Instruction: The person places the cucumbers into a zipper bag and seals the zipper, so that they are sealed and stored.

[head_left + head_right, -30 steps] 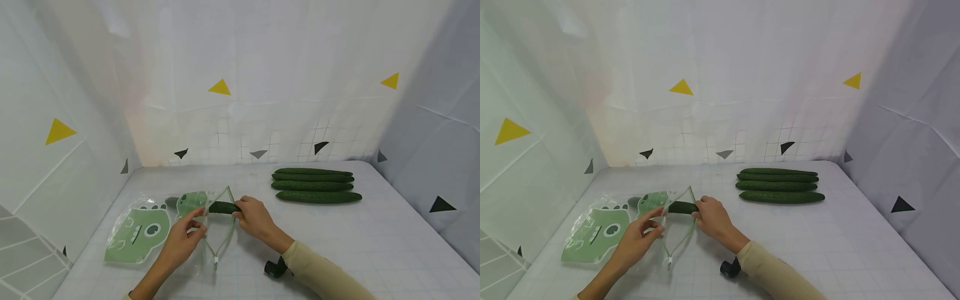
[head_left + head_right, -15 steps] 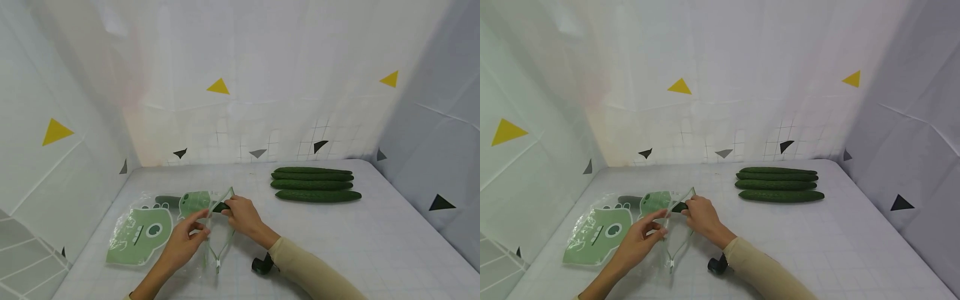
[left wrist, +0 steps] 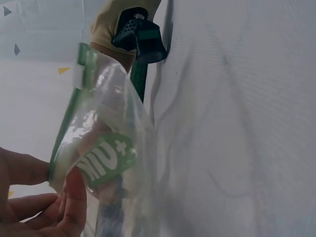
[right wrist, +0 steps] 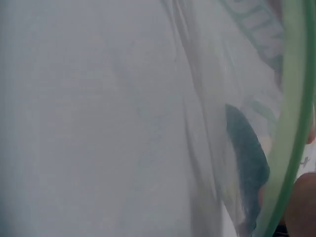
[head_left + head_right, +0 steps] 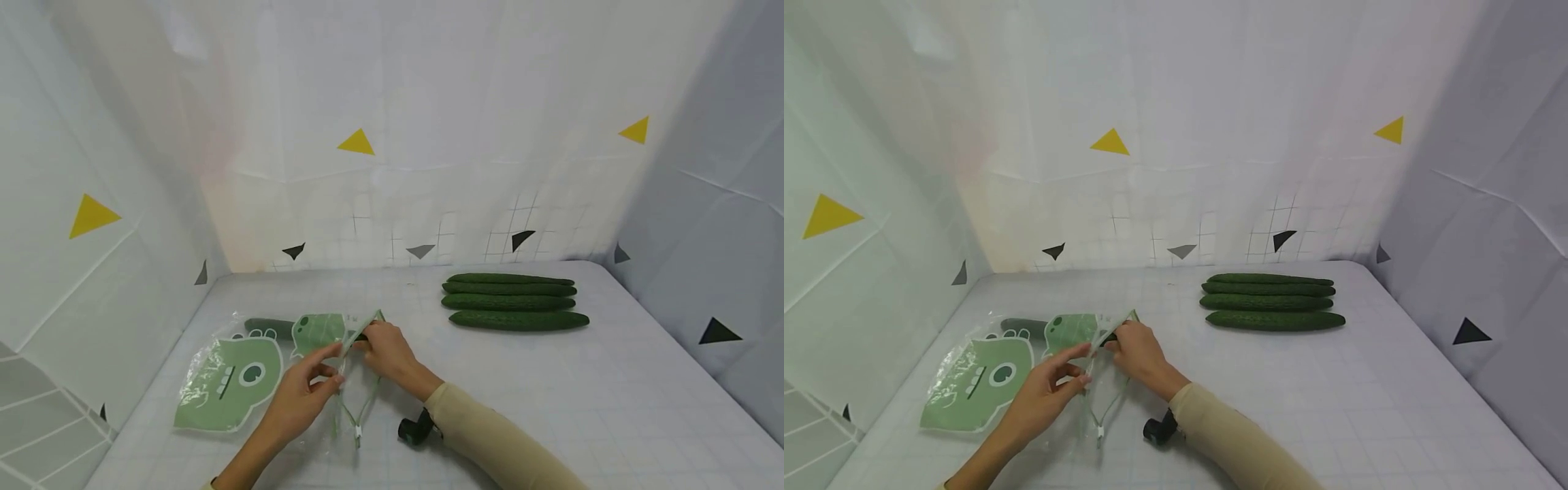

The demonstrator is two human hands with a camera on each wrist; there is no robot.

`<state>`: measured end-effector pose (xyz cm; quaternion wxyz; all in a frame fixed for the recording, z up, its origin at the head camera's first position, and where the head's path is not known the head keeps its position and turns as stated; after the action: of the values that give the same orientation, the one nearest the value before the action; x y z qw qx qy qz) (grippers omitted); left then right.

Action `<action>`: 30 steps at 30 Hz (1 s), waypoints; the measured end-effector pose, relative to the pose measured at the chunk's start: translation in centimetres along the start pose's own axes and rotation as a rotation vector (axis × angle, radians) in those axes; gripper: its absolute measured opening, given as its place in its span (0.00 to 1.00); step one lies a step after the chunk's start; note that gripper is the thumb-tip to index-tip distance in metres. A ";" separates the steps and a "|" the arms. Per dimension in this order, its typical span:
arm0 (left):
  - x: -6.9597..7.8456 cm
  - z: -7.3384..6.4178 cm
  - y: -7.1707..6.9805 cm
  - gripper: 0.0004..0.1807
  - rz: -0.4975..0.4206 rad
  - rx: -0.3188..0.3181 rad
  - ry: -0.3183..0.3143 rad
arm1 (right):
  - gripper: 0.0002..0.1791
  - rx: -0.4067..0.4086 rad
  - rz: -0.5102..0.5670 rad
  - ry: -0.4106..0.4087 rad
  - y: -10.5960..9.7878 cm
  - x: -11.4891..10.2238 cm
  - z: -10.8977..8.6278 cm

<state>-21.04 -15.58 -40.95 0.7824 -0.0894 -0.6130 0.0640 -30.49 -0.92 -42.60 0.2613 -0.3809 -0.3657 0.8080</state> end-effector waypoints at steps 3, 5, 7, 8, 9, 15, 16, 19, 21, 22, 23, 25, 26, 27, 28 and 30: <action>0.0 0.0 0.0 0.30 0.008 0.002 0.004 | 0.07 -0.035 -0.005 0.012 0.4 0.6 0.0; 0.0 0.1 0.1 0.30 0.022 0.002 0.010 | 0.08 -0.060 -0.021 0.007 0.4 0.8 -0.1; -0.1 0.1 0.1 0.29 0.027 0.001 0.013 | 0.11 -0.085 -0.043 -0.002 0.3 1.1 -0.4; -0.2 0.1 0.1 0.29 0.030 0.000 0.011 | 0.13 -0.095 -0.050 -0.004 0.2 1.2 -0.6; -0.2 0.1 0.2 0.29 0.032 0.002 0.009 | 0.15 -0.101 -0.051 -0.004 0.1 1.3 -0.7; -0.5 0.1 0.2 0.29 0.045 0.014 0.007 | 0.10 -0.085 -0.014 0.043 -0.5 2.5 -1.4; -0.5 0.1 0.2 0.29 0.048 0.014 0.010 | 0.10 -0.081 -0.015 0.048 -0.4 2.6 -1.4; -0.5 0.0 0.2 0.29 0.060 0.009 0.013 | 0.09 -0.065 -0.041 0.053 -0.3 2.9 -1.6; -0.6 0.0 0.2 0.28 0.066 0.004 0.017 | 0.08 -0.047 -0.063 0.057 -0.3 2.9 -1.6; -0.6 0.0 0.2 0.27 0.067 0.001 0.021 | 0.08 -0.037 -0.071 0.059 -0.3 3.0 -1.5; -0.5 0.0 0.2 0.27 0.071 -0.002 0.026 | 0.08 -0.026 -0.071 0.062 -0.3 3.1 -1.5; -0.5 0.0 0.2 0.26 0.081 -0.008 0.037 | 0.07 -0.016 -0.057 0.071 -0.3 3.2 -1.5; -0.5 0.1 0.2 0.26 0.083 -0.011 0.040 | 0.07 -0.013 -0.044 0.074 -0.3 3.3 -1.5; -0.4 0.1 0.1 0.26 0.085 -0.013 0.044 | 0.07 -0.013 -0.032 0.069 -0.2 3.4 -1.5; -0.5 0.1 0.1 0.26 0.086 -0.017 0.045 | 0.06 -0.015 -0.016 0.065 -0.1 3.5 -1.4; -0.5 0.0 0.1 0.26 0.085 -0.023 0.043 | 0.08 -0.024 0.015 0.057 0.0 3.6 -1.4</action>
<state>-21.19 -15.59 -41.41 0.7910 -0.1256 -0.5923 0.0884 -31.46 2.20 -44.72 0.2612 -0.4096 -0.3650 0.7943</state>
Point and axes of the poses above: each hand's wrist, its own z-axis towards the middle knuckle, its own y-axis out of the palm, x = y × z, the point moved 6 cm from there along z, towards the middle knuckle, and after that the axes turned 6 degrees about x, right-handed, at the moved point
